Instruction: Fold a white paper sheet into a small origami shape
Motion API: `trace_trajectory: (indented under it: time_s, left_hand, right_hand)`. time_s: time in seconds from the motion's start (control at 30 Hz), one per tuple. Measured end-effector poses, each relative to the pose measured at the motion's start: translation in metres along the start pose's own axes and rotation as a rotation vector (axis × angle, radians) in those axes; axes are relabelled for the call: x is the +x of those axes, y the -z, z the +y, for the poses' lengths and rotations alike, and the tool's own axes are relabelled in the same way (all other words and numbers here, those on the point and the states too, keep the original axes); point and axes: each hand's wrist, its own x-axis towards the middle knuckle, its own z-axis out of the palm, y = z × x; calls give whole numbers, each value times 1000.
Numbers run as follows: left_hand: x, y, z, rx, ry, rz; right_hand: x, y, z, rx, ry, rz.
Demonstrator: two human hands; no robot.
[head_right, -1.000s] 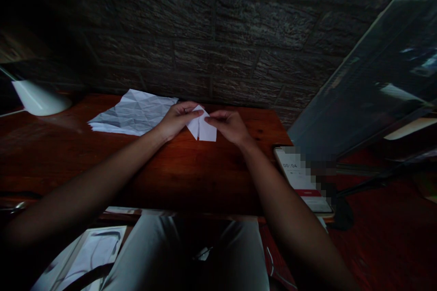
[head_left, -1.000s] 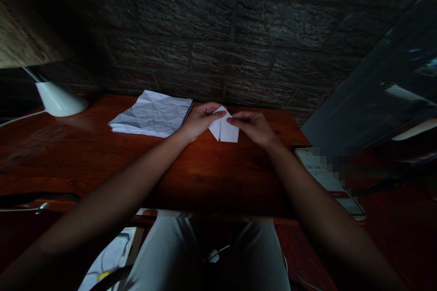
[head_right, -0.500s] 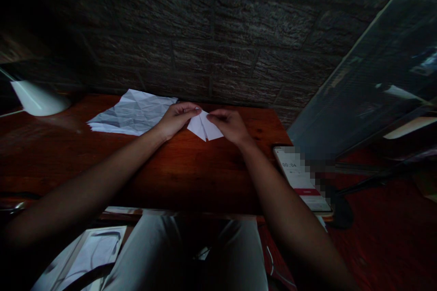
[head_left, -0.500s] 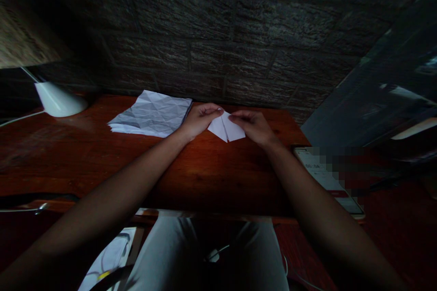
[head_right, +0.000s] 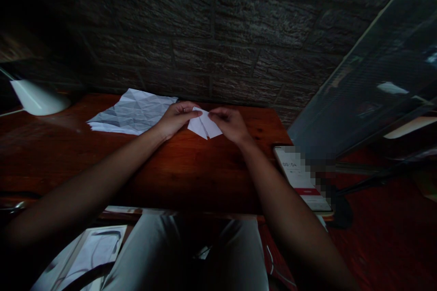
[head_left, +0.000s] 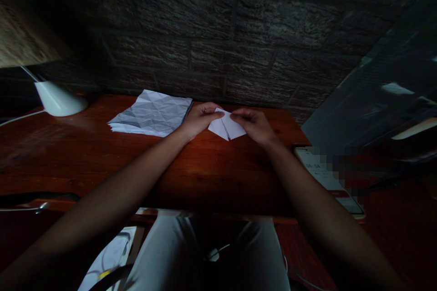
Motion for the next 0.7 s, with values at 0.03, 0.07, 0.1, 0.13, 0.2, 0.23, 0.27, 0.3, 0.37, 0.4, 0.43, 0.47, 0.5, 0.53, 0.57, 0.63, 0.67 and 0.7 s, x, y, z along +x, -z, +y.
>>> trace_trajectory:
  time_s: [0.03,0.07,0.1,0.13,0.2,0.23,0.27,0.3,0.37,0.4,0.43,0.47,0.5,0.53,0.57,0.63,0.67,0.7]
  left_hand:
    - [0,0,0,0,4,1]
    - [-1,0,0,1,6,-5]
    - [-1,-1,0,4,6,-19]
    - [-2,-1,0,7,5,-36]
    - [-3,-2,1,10,1,-69]
    - [-3,-2,2,11,-3,-78]
    - [-4,-3,2,11,-9,-82]
    - [-4,-3,2,11,-16,-82]
    - [-4,-3,3,10,-32,-74]
    - [-3,-2,3,15,-41,-66]
    - [-3,-2,3,26,-51,-55]
    - [-3,-2,3,41,-61,-42]
    - [-4,-2,3,57,-69,-31]
    - [-4,-2,3,74,-74,-25]
    - [-4,-3,4,92,-75,-24]
    - [-5,-4,4,126,-78,-32]
    - [-5,-4,4,144,-82,-39]
    - [-6,-4,3,162,-91,-44]
  right_hand:
    - [0,0,0,-3,0,4]
    - [1,1,1,-5,3,12]
    - [1,1,1,-8,8,23]
    - [2,1,2,-9,13,36]
    - [2,2,2,-4,9,55]
    - [2,2,2,3,0,57]
    - [2,2,2,12,-11,55]
    - [2,2,2,25,-22,48]
    - [1,1,0,60,-40,18]
    - [0,0,-1,81,-50,-11]
    - [0,0,-2,100,-62,-46]
    - [-1,0,-3,117,-76,-81]
    - [-2,-1,-4,131,-92,-114]
    - [-3,-1,-4,139,-109,-139]
    - [-3,-1,-4,144,-125,-156]
    - [-4,-1,-3,147,-152,-181]
    - [-4,0,-2,147,-159,-194]
    - [-4,0,-2,148,-161,-206]
